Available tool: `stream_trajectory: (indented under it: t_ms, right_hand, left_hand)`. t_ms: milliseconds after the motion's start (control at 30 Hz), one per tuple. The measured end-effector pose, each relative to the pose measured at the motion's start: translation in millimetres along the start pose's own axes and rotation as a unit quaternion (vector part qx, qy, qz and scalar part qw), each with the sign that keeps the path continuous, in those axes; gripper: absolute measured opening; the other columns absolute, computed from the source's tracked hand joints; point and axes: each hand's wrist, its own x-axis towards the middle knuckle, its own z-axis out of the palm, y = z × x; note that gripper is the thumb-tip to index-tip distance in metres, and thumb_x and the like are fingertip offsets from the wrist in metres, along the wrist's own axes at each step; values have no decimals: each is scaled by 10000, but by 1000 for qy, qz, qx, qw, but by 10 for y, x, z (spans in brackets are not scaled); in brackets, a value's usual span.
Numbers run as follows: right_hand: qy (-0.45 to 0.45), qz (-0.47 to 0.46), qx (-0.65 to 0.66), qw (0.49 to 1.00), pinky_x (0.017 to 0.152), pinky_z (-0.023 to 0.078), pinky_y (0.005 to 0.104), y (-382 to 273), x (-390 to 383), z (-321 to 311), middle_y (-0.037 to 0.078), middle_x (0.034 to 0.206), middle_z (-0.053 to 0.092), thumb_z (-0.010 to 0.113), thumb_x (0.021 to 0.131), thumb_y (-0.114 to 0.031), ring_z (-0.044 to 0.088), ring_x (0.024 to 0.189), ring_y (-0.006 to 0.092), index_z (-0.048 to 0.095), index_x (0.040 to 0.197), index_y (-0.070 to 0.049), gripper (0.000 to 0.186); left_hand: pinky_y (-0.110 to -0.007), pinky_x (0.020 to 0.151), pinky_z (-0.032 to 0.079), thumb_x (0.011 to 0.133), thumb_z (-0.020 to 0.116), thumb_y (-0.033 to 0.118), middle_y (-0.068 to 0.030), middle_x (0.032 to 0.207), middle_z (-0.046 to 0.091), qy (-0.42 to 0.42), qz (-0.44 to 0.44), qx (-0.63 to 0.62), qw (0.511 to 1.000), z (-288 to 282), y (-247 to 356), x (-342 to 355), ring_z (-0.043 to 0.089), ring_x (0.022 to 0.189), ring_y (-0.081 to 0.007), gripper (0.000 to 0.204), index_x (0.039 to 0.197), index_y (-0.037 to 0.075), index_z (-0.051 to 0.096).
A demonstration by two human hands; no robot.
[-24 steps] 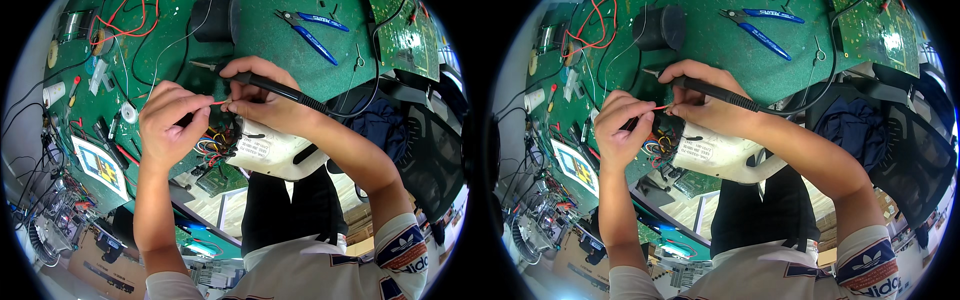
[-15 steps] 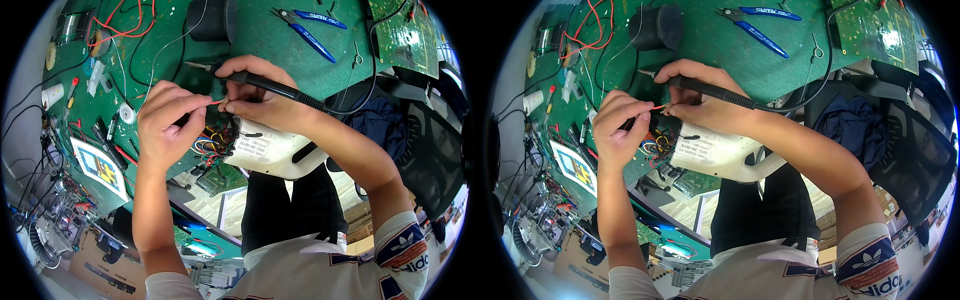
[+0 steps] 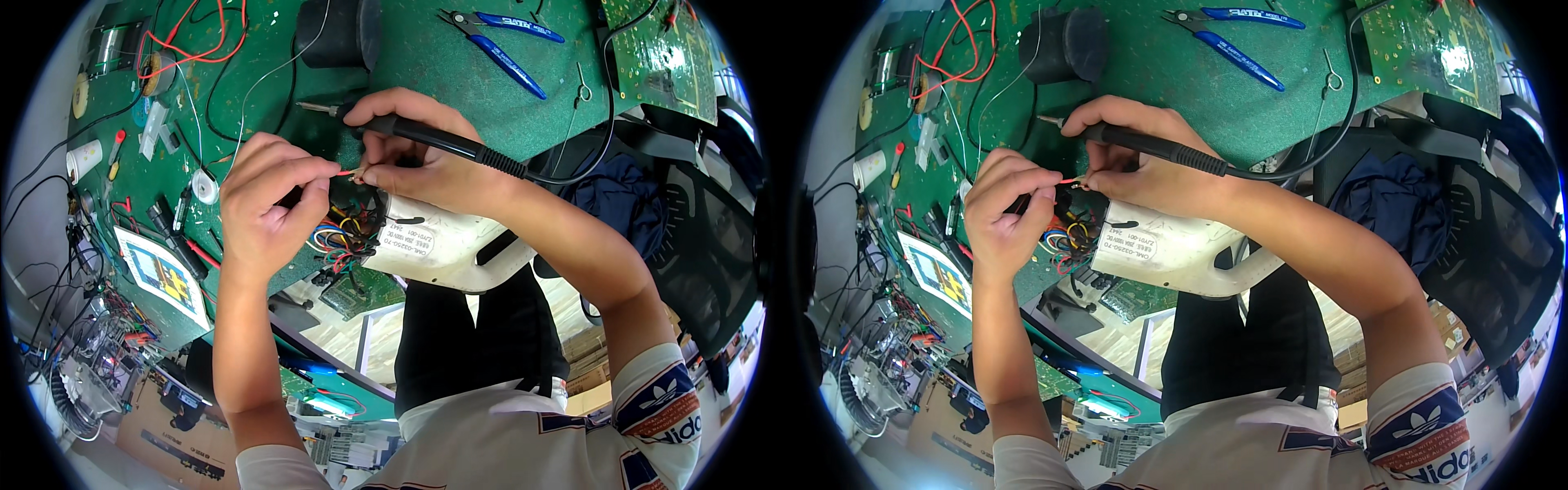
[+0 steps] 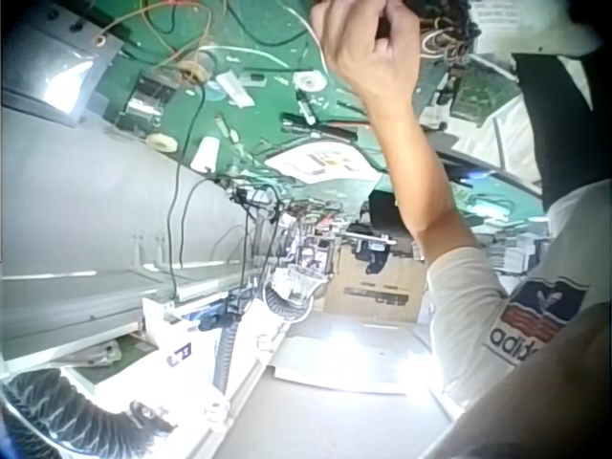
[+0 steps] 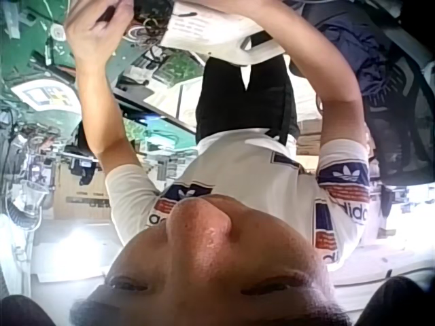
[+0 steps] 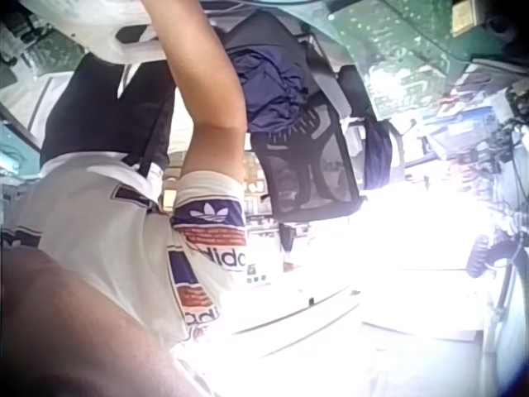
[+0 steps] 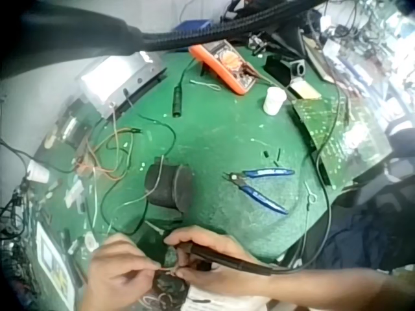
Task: The person solders several wires onto a white electrical component using a soldering iron on a repair bench.
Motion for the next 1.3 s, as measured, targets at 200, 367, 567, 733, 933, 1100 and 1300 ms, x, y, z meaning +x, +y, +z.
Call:
stream_trajectory:
  t_ms: [200, 367, 567, 733, 933, 1100, 1300]
  right_hand:
    - [1, 0, -4, 1000, 669, 535, 231, 2, 3, -10, 17, 792, 632, 726, 789, 61, 624, 730, 71, 611, 1202, -81, 452]
    - [4, 1, -13, 1000, 672, 539, 230, 5, 11, -7, 15, 790, 636, 730, 786, 45, 630, 727, 72, 615, 1194, -90, 445]
    - [8, 1, -20, 1000, 672, 541, 232, 10, 6, -11, 16, 789, 639, 725, 785, 44, 631, 724, 74, 614, 1191, -89, 442]
    - [7, -3, -19, 1000, 670, 540, 234, 21, 8, -10, 14, 789, 638, 735, 781, 43, 627, 724, 72, 612, 1194, -89, 450]
    - [7, 3, -9, 1000, 669, 538, 233, 20, 4, -6, 13, 796, 636, 740, 778, 43, 626, 731, 72, 610, 1198, -87, 458]
    - [8, 6, -9, 1000, 664, 534, 230, 9, 1, -8, 12, 791, 627, 732, 777, 49, 620, 726, 70, 609, 1199, -84, 459]
    - [10, 2, -11, 1000, 655, 530, 232, 1, 0, -5, 12, 785, 618, 715, 771, 54, 611, 717, 68, 607, 1199, -83, 463]
  left_hand:
    - [-329, 645, 483, 653, 703, -78, -57, 760, 663, 7, 2, -5, 1000, 11, 1, 0, 603, 723, -227, 206, 819, 41, 724]
    - [-325, 640, 485, 639, 697, -76, -55, 751, 662, 6, 5, 0, 1000, 8, -2, 2, 600, 724, -223, 209, 808, 45, 720]
    - [-321, 638, 483, 620, 696, -70, -47, 739, 652, -1, 13, -2, 1000, 9, -6, 24, 593, 722, -220, 217, 797, 54, 718]
    - [-318, 637, 482, 615, 695, -72, -44, 733, 648, 2, 16, -1, 1000, 9, -10, 22, 592, 722, -221, 226, 800, 56, 720]
    - [-326, 660, 484, 637, 703, -61, -46, 744, 652, -9, 7, -7, 1000, -8, -7, 25, 594, 740, -225, 209, 808, 57, 720]
    - [-352, 724, 487, 679, 705, -29, -54, 780, 660, -37, -9, -8, 999, -36, 9, 33, 599, 797, -249, 174, 829, 58, 706]
    - [-375, 775, 470, 705, 704, 8, -58, 793, 651, -55, -7, 0, 998, -50, 25, 46, 598, 832, -262, 156, 850, 63, 695]
